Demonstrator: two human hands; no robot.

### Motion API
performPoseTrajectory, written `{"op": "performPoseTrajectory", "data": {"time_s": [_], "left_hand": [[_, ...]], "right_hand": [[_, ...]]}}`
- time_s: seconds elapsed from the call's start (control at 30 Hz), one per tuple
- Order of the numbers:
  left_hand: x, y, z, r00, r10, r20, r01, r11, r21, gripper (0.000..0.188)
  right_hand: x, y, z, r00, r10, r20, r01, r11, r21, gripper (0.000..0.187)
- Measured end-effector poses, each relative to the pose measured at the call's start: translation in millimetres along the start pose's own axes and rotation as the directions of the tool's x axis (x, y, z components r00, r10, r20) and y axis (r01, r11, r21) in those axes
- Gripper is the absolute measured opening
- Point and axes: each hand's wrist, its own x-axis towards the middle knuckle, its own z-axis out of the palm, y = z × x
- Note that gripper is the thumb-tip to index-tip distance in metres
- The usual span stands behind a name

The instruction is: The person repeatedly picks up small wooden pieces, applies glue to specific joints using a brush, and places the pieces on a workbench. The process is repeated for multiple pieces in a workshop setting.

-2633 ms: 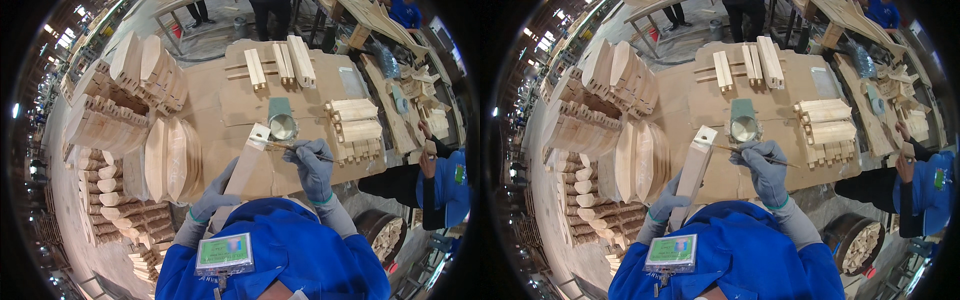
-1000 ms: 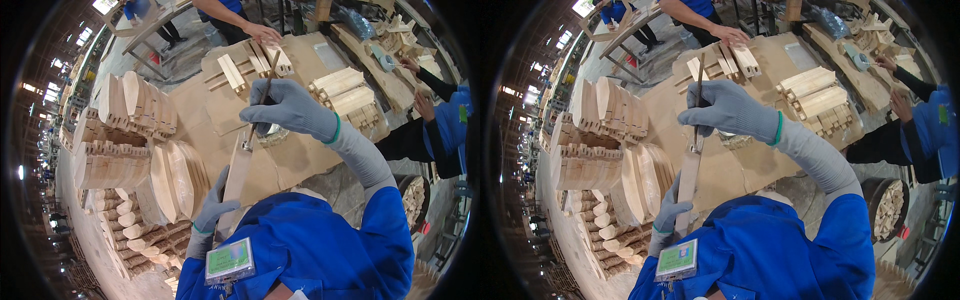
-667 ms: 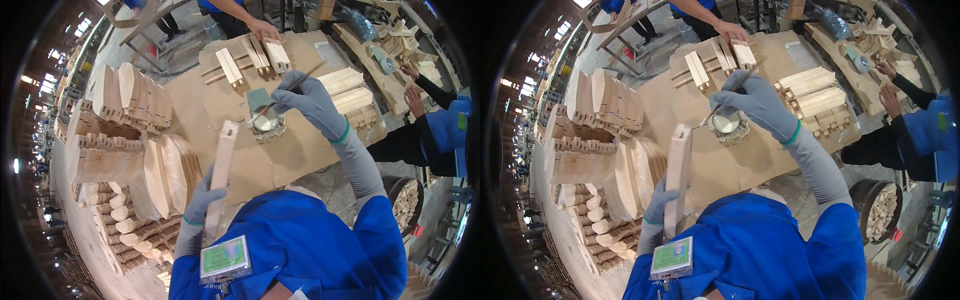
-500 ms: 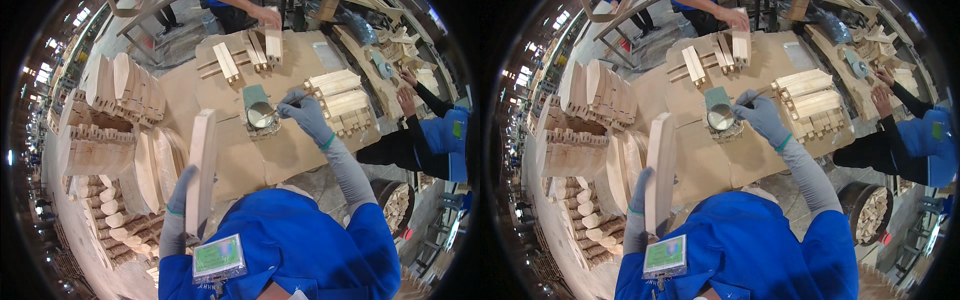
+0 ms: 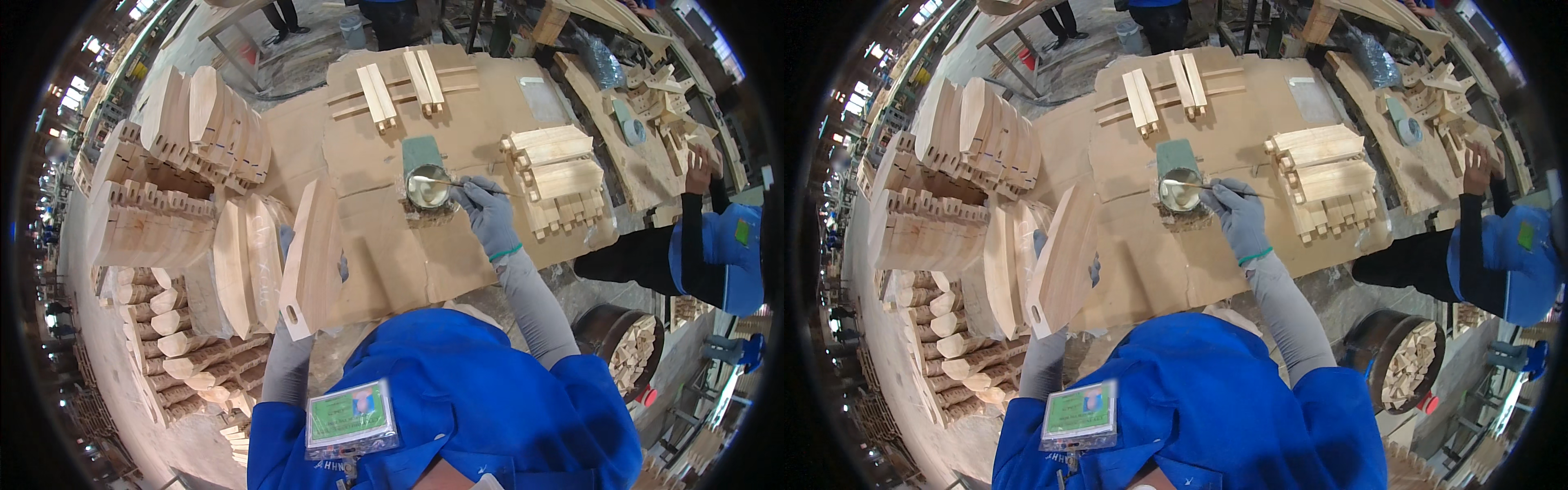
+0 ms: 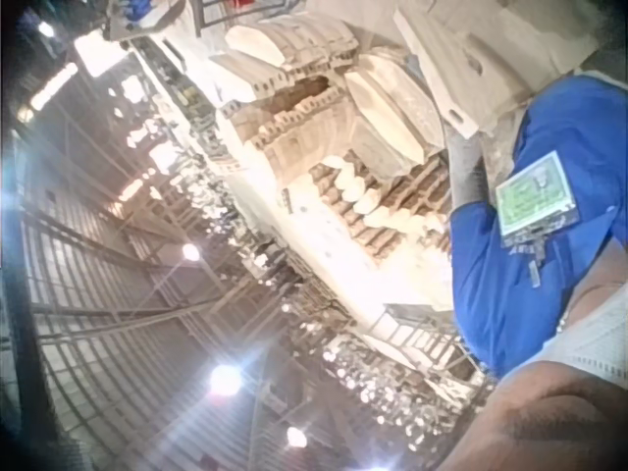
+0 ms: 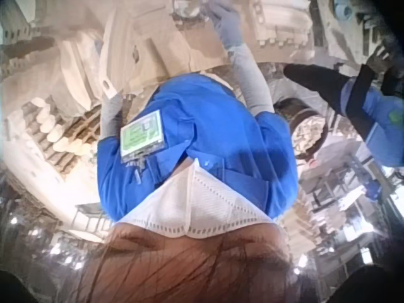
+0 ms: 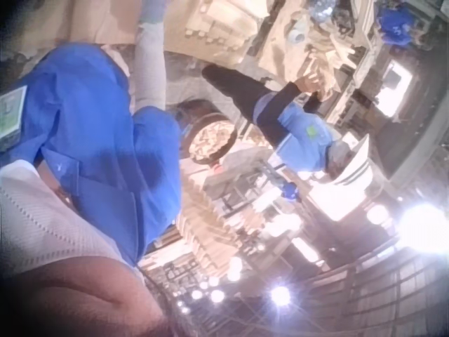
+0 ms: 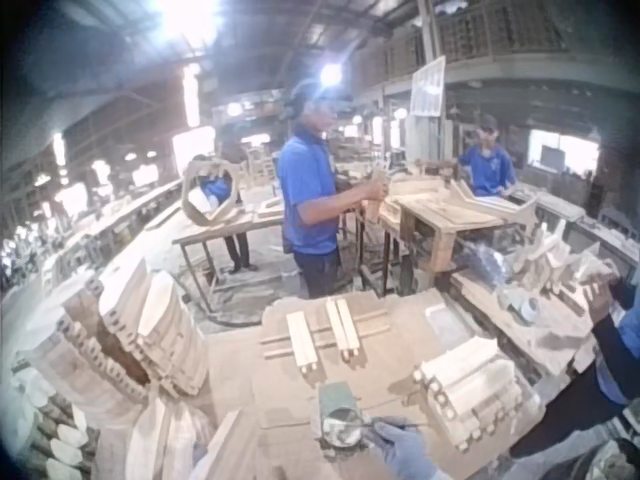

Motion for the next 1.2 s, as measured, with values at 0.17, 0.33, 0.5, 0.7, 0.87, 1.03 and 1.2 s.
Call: {"op": "performPoseTrajectory", "data": {"time_s": [0.17,0.33,0.5,0.7,0.87,1.03,1.2], "left_hand": [[7,-4,10,0.998,-0.040,-0.043,0.031,0.983,-0.178,0.067],[20,-19,28,0.987,0.003,-0.160,-0.011,0.998,-0.054,0.055],[44,-40,1,0.853,0.463,0.240,-0.396,0.274,0.877,0.056],[47,-35,46,0.977,0.204,0.059,-0.211,0.901,0.379,0.048],[50,-37,45,0.995,0.089,0.052,-0.097,0.981,0.167,0.054],[48,-38,40,0.996,0.060,0.060,-0.072,0.974,0.213,0.055],[44,-37,40,0.998,0.031,0.062,-0.043,0.978,0.206,0.055]], "right_hand": [[1,-3,-20,0.988,0.140,-0.059,-0.135,0.987,0.088,0.009],[8,2,-27,0.991,0.126,0.032,-0.129,0.983,0.133,0.012],[-4,-11,-11,0.999,-0.034,0.028,0.032,0.998,0.051,0.010],[-90,-57,77,0.882,-0.059,0.468,0.115,0.989,-0.093,0.010],[-102,-47,84,0.873,0.034,0.487,0.031,0.991,-0.126,0.012],[-98,-41,84,0.866,0.077,0.494,0.009,0.986,-0.169,0.006],[-98,-47,91,0.853,0.109,0.511,0.026,0.968,-0.249,0.004]]}}
